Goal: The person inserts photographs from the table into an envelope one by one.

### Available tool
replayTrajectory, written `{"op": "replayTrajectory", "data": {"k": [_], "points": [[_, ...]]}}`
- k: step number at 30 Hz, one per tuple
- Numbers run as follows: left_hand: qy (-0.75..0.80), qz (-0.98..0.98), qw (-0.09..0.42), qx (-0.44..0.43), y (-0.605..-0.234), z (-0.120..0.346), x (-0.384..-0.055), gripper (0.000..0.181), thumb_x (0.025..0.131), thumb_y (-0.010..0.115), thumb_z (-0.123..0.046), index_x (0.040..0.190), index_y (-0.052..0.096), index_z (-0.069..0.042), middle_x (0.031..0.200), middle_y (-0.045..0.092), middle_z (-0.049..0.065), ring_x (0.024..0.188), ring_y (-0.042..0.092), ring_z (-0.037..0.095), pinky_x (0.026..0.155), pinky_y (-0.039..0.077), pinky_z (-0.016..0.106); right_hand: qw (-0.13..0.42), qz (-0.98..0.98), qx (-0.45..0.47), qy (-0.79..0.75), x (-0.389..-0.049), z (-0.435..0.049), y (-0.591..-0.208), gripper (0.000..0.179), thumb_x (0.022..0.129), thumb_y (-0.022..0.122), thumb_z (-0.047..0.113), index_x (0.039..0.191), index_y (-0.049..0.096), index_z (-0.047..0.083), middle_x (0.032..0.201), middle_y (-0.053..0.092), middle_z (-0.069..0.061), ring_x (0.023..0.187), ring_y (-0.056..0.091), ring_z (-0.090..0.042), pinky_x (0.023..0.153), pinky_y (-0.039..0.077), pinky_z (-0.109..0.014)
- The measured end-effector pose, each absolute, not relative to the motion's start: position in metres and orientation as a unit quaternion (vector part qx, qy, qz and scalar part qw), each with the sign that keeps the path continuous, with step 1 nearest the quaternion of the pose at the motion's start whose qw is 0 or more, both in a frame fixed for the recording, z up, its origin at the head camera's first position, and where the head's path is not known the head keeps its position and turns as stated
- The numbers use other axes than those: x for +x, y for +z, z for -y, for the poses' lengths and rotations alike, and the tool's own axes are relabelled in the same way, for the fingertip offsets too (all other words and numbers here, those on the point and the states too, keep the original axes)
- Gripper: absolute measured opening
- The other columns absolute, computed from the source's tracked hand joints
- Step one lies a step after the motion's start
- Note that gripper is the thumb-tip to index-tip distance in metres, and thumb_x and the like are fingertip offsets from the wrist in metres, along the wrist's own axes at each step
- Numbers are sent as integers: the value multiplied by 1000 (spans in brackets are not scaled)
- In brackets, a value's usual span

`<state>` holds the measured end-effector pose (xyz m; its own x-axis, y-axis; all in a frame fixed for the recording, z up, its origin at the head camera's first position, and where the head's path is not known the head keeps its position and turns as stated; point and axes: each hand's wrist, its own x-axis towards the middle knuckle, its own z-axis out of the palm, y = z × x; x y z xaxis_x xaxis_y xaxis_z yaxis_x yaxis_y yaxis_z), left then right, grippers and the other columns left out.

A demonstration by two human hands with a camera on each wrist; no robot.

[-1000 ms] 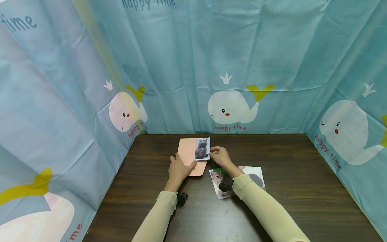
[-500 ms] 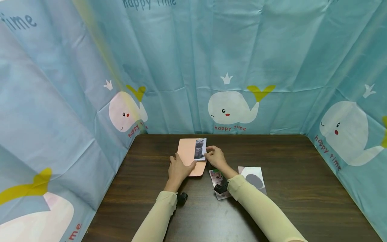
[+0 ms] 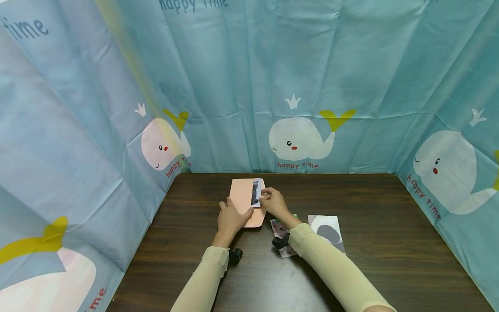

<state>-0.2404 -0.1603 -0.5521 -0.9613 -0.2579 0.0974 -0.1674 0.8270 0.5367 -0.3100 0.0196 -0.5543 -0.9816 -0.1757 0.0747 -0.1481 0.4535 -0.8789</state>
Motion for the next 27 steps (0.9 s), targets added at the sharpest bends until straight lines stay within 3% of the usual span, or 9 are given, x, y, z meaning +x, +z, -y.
{"op": "replayTrajectory", "data": {"k": [14,27], "points": [[-277,951,85,107,-554,161,-241,116,87,76,-68,159,36,13,131,47,37,102,67,53,85,59,60,12,-872,-86,-482,-317,-6,-554,31,97,79,12,126,75,2,93,78,-9,76,69,-19,64,52,-29],[-279,950,79,112,-553,161,-240,116,88,75,-69,161,35,11,136,46,38,107,66,54,88,58,60,15,-880,-89,-466,-312,2,-549,33,99,78,14,128,74,1,97,77,-11,82,72,-25,72,58,-39]]}}
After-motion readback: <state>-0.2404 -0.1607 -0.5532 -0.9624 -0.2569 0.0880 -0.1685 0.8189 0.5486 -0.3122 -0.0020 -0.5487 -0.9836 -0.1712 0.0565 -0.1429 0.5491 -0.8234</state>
